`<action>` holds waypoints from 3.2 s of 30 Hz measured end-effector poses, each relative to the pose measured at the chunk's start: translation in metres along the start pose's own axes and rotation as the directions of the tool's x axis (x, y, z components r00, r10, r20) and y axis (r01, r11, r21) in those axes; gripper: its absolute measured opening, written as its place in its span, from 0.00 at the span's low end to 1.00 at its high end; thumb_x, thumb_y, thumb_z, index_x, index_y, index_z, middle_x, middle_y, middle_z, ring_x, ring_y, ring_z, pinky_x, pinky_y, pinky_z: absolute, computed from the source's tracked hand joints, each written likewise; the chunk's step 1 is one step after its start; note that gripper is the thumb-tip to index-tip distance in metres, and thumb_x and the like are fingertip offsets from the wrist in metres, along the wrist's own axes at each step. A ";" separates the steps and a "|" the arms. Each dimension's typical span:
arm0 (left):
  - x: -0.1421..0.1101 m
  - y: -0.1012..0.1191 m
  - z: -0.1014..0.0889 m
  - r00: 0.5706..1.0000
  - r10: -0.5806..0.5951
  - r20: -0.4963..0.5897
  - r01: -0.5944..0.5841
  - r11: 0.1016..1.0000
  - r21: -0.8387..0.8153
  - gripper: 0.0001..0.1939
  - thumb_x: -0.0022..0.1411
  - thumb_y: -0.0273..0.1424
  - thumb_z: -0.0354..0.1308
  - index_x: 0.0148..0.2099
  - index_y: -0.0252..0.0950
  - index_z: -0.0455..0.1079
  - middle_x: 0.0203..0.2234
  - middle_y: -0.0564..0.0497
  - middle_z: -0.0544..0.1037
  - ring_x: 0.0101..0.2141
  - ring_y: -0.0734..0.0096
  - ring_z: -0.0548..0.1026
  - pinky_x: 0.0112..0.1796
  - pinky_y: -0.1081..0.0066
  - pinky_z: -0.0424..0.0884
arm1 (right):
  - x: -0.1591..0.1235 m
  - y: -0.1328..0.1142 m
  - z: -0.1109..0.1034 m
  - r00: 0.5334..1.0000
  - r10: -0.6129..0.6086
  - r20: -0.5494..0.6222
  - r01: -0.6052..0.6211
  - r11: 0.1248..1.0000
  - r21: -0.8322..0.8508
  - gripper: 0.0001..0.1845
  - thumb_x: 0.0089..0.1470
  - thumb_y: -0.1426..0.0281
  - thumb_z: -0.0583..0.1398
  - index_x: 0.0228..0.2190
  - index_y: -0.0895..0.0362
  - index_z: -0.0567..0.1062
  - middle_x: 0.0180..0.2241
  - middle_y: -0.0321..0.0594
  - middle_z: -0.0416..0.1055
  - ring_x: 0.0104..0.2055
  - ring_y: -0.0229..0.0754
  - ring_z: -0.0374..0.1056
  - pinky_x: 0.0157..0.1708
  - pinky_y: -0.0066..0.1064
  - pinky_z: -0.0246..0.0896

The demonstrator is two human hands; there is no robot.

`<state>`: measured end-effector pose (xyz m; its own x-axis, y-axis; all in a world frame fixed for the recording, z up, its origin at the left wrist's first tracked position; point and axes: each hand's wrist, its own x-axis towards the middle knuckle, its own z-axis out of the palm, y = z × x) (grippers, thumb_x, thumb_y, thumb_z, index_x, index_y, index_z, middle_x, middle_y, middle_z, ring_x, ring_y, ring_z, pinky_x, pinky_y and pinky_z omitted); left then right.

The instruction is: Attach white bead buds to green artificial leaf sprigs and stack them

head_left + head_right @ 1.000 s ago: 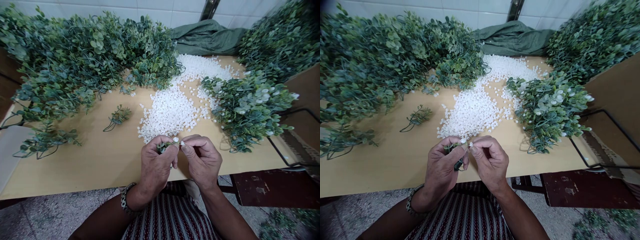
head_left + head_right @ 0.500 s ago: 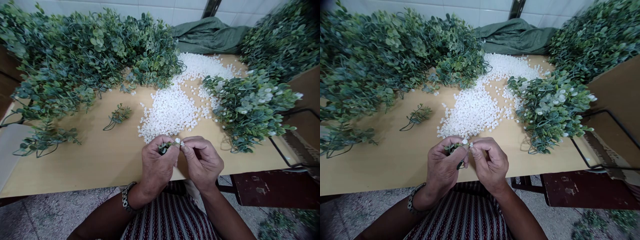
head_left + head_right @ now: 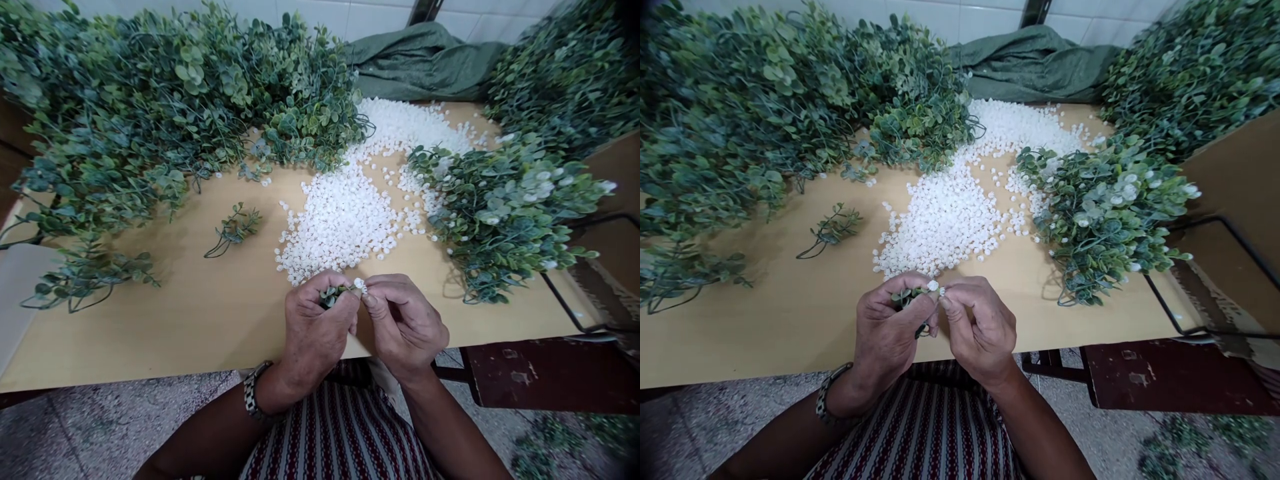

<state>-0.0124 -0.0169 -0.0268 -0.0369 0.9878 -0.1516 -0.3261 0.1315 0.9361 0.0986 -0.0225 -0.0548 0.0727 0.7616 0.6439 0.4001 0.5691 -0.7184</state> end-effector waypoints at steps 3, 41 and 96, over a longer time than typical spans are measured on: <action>0.001 0.001 -0.002 1.000 0.017 0.013 -0.018 0.998 0.054 0.10 0.51 0.23 0.57 0.20 0.35 0.65 0.10 0.61 0.64 0.13 0.81 0.60 0.17 0.77 0.58 | 0.000 0.000 0.000 0.998 -0.067 0.021 0.068 0.996 -0.054 0.12 0.51 0.83 0.59 0.35 0.55 0.73 0.28 0.37 0.73 0.32 0.39 0.69 0.30 0.32 0.66; 0.002 0.012 -0.011 0.968 0.059 0.243 -0.130 0.949 0.288 0.08 0.55 0.23 0.55 0.24 0.35 0.68 0.18 0.57 0.68 0.19 0.80 0.61 0.21 0.77 0.60 | 0.030 0.002 -0.047 0.942 -0.022 0.336 0.040 0.998 -0.048 0.05 0.57 0.78 0.56 0.33 0.58 0.71 0.28 0.38 0.70 0.33 0.37 0.66 0.31 0.29 0.62; -0.001 0.014 0.012 0.994 0.014 0.109 -0.043 0.962 0.270 0.08 0.50 0.22 0.53 0.21 0.36 0.65 0.12 0.60 0.63 0.14 0.82 0.57 0.16 0.78 0.55 | 0.010 0.004 -0.025 0.850 0.470 0.237 -0.526 0.726 0.444 0.06 0.53 0.69 0.63 0.27 0.55 0.71 0.28 0.34 0.69 0.27 0.33 0.66 0.26 0.25 0.63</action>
<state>-0.0054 -0.0153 -0.0100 0.0617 0.9927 -0.1032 -0.0566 0.1067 0.9927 0.1236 -0.0202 -0.0445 0.0331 0.9886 0.1467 -0.1534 0.1501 -0.9767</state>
